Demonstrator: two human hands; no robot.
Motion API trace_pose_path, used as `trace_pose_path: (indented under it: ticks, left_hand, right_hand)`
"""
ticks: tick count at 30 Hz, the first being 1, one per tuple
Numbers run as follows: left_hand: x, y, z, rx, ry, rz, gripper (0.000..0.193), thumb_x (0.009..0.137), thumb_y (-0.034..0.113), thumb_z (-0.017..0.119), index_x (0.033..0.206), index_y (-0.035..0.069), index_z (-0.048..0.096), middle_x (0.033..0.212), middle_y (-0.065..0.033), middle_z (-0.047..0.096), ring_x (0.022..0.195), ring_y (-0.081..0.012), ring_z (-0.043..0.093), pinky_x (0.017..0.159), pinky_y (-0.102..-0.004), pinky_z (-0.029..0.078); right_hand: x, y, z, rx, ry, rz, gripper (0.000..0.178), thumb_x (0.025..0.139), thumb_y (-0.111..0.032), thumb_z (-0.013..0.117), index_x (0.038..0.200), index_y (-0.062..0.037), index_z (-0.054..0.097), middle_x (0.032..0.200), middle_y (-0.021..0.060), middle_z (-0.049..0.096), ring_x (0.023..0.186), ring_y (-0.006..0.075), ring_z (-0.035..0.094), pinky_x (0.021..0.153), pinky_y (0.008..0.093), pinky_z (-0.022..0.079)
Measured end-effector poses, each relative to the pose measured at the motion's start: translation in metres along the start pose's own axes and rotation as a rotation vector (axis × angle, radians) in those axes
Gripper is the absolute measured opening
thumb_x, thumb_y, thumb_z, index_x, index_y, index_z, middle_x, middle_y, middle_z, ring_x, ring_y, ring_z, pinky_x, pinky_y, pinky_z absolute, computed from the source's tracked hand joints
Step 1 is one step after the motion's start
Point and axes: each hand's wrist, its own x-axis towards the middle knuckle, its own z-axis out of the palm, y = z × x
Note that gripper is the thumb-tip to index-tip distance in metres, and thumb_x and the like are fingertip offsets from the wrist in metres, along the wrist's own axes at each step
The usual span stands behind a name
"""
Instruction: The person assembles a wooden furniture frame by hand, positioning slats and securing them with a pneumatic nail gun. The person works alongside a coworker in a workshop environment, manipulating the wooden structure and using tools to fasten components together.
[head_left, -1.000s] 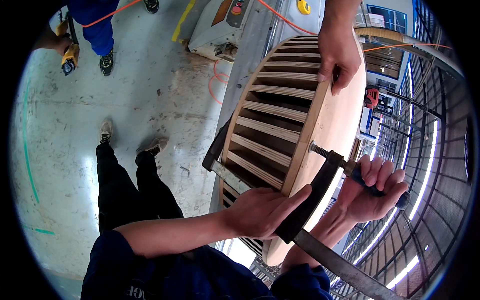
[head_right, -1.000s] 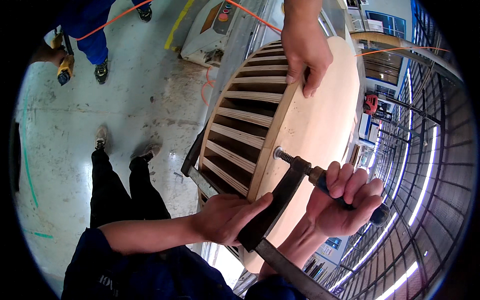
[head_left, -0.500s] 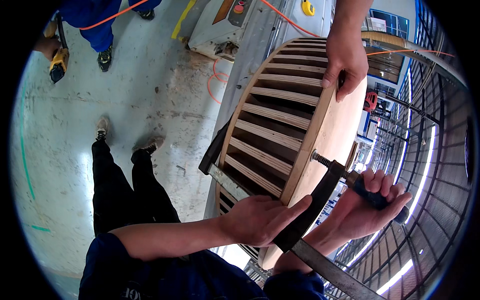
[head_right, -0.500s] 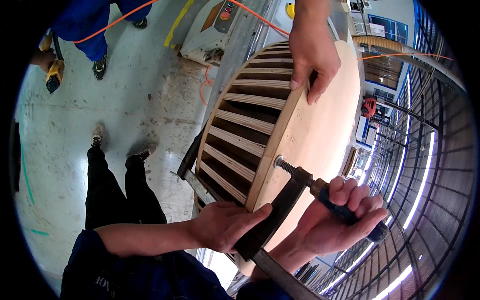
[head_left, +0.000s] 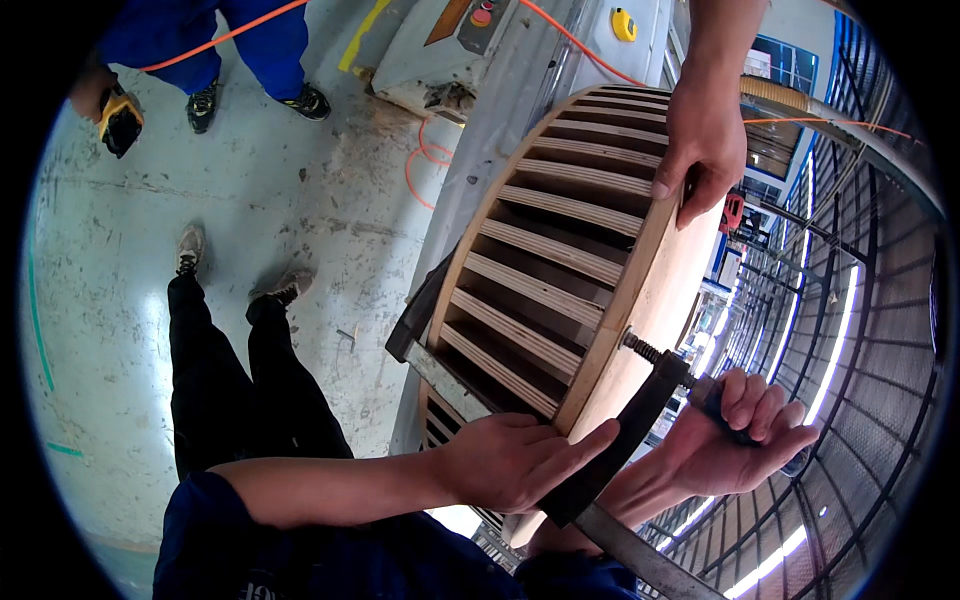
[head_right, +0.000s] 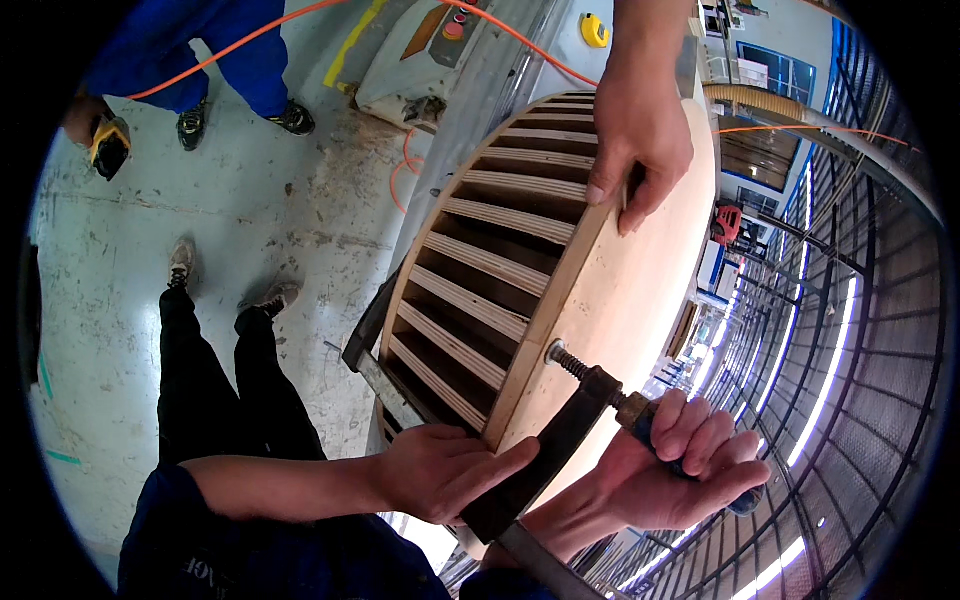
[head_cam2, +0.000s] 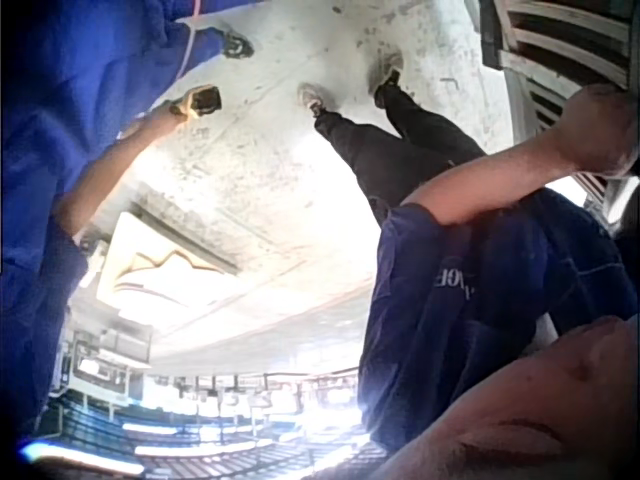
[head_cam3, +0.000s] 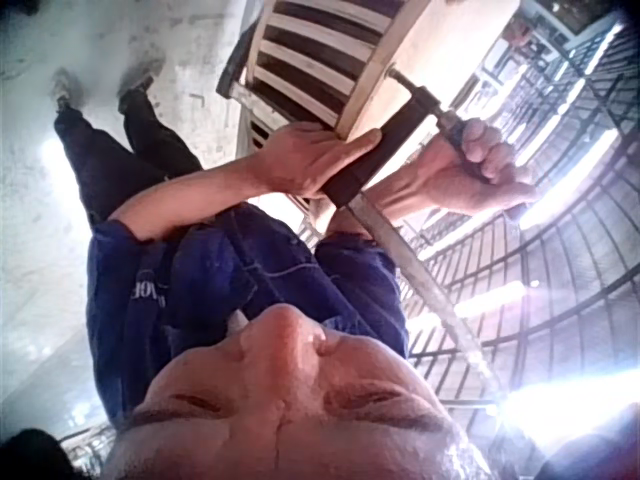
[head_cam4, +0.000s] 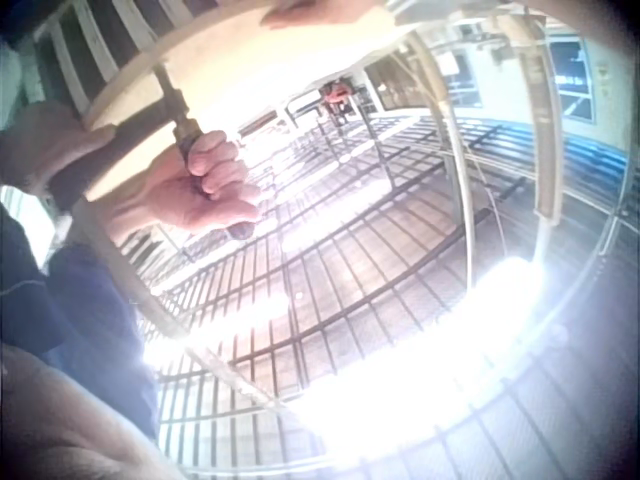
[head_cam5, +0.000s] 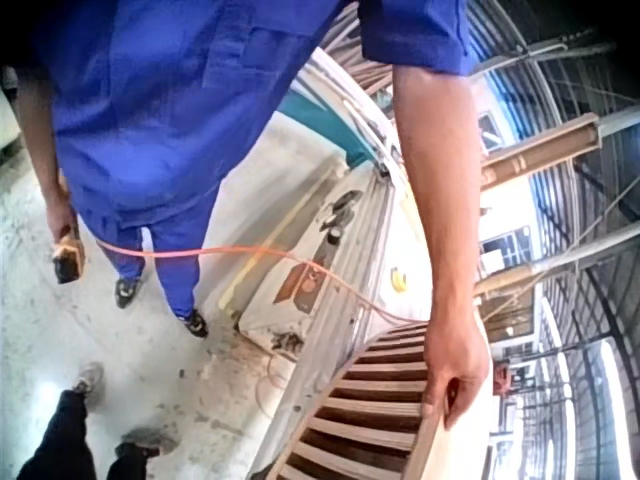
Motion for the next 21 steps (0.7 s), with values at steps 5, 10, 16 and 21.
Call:
trace_pose_path:
  ticks: [5, 10, 16, 21]
  left_hand:
    - [-0.001, -0.002, 0.001, 0.063, 0.037, -0.001, 0.083, 0.077, 0.018, 0.069, 0.151, -0.005, 0.038, 0.072, -0.002, 0.058, 0.062, -0.0141, 0.062, 0.059, -0.0273, 0.05]
    - [-0.002, 0.002, 0.001, 0.055, 0.028, -0.002, 0.084, 0.077, 0.014, 0.068, 0.152, -0.005, 0.036, 0.065, 0.0, 0.053, 0.059, -0.0133, 0.06, 0.058, -0.0269, 0.049]
    - [0.001, 0.003, -0.002, 0.101, 0.061, -0.011, 0.082, 0.077, 0.016, 0.068, 0.15, -0.005, 0.039, 0.066, -0.0003, 0.055, 0.058, -0.0138, 0.06, 0.056, -0.0273, 0.049]
    - [0.003, -0.002, -0.003, 0.063, 0.042, -0.013, 0.081, 0.077, 0.024, 0.073, 0.146, -0.008, 0.043, 0.07, -0.0007, 0.061, 0.058, -0.012, 0.063, 0.053, -0.0264, 0.049]
  right_hand:
    - [0.016, 0.013, -0.022, 0.157, -0.404, 0.032, 0.049, 0.102, -0.039, 0.061, 0.064, -0.0165, 0.038, 0.055, -0.0016, 0.045, 0.049, 0.0082, 0.045, 0.049, 0.0238, 0.037]
    - [0.056, 0.023, -0.04, 0.436, -0.968, 0.118, 0.048, 0.087, -0.031, 0.081, 0.057, -0.0182, 0.045, 0.05, -0.0031, 0.055, 0.044, 0.0065, 0.054, 0.048, 0.0206, 0.044]
    - [0.018, 0.013, -0.029, 0.261, -0.448, 0.107, 0.035, 0.096, -0.035, 0.071, 0.074, -0.0111, 0.057, 0.067, 0.0018, 0.062, 0.059, 0.009, 0.058, 0.06, 0.0255, 0.048]
    - [-0.014, 0.011, 0.033, -0.143, 0.358, -0.08, 0.035, 0.099, -0.035, 0.066, 0.076, -0.0109, 0.056, 0.071, 0.0003, 0.057, 0.067, 0.0108, 0.055, 0.068, 0.0258, 0.046]
